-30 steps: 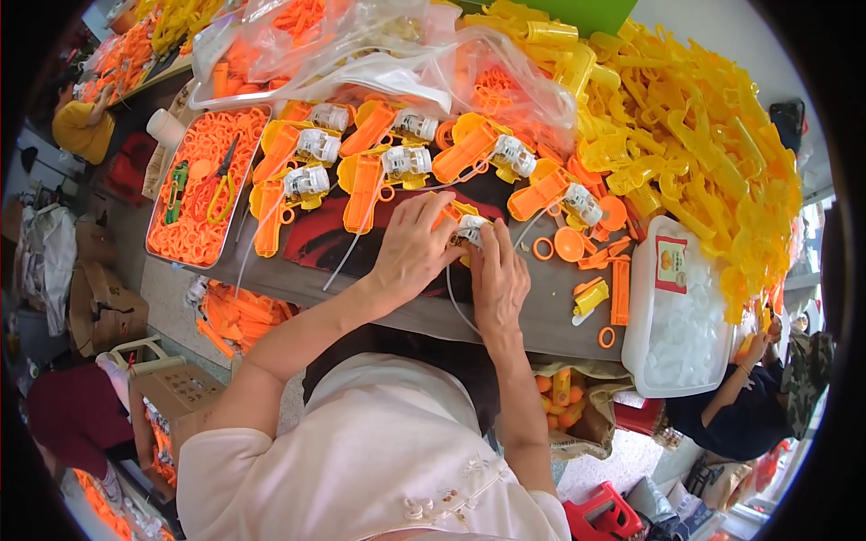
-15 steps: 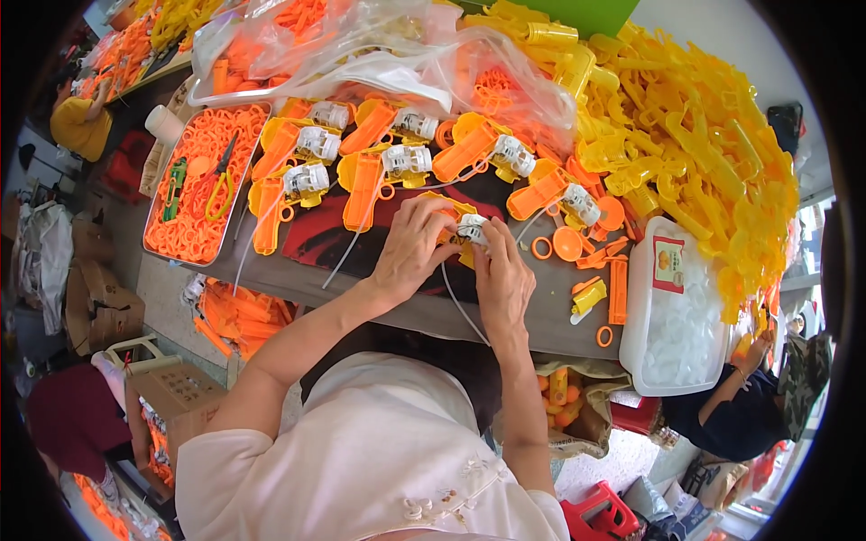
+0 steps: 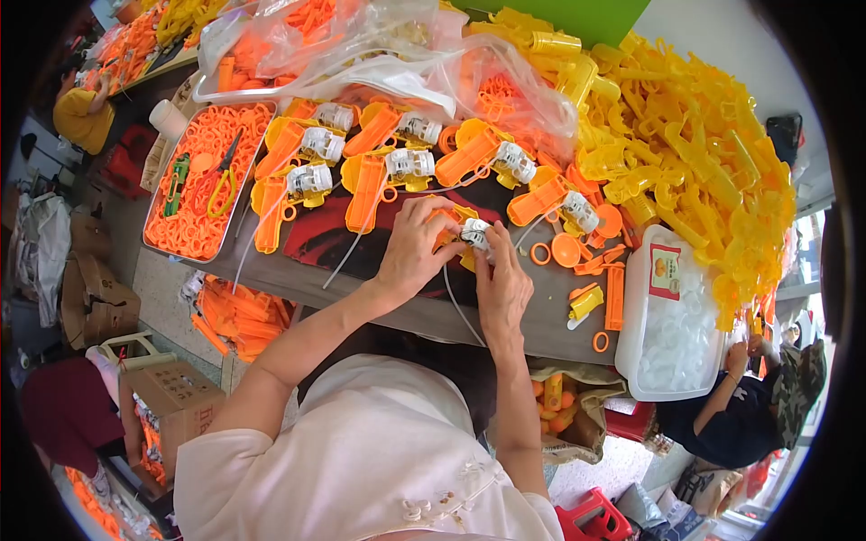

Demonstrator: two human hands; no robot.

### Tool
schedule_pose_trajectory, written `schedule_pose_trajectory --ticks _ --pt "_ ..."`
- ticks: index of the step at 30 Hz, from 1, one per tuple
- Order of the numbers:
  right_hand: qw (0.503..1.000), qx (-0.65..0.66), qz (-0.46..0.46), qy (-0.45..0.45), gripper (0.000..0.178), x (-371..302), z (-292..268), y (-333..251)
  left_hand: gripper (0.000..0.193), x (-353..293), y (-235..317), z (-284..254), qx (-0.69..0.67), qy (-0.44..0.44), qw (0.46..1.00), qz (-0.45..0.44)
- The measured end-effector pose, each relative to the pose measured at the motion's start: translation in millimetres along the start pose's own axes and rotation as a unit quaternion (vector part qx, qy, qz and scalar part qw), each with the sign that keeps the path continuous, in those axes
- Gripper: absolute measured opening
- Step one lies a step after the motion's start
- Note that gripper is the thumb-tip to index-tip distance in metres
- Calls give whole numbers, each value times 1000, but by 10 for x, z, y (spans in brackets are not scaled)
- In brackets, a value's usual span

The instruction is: Assembling plastic toy guns by attaching components and organizing parts.

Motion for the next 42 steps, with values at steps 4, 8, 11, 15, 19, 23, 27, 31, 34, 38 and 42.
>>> schedule_pose_trajectory --ticks 4,8,11,15,19,23,27,31,34,38,42 --pt "1000 -14 -6 16 31 -17 15 -18 25 -2 39 -3 1 2 1000 -11" --pt "999 -28 -9 28 31 -28 32 -17 21 9 158 -38 41 8 999 22" --pt "998 -34 -15 41 31 -31 41 -16 21 -2 201 -14 69 13 996 46" --pt "999 -26 1 29 32 -30 45 0 20 -17 171 -7 47 15 998 30" --pt "999 -25 -10 32 33 -34 40 -10 18 -24 189 31 28 4 998 61" --pt "998 -32 -33 41 32 -28 46 -20 19 -14 173 42 16 18 1000 3" --pt "998 -34 -28 35 33 -29 43 -43 20 -39 154 45 12 -21 999 48" --pt "1000 -13 14 8 32 0 43 3 23 -56 184 -53 54 -20 995 79" --pt "1000 -4 20 11 31 -1 37 22 28 -84 196 -77 59 -33 994 87" --pt "999 3 38 8 30 -12 34 20 32 -130 185 -90 54 -50 992 106" --pt "1000 18 21 14 30 -23 52 16 38 -197 147 -104 63 -75 988 119"
Point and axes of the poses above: each hand's wrist, its own x-axis towards the middle knuckle, its own z-axis out of the palm, y = z × x, the point moved 4 cm from there along x, towards the middle knuckle, and after that the axes turned 7 degrees about y, right-handed, at the moved point
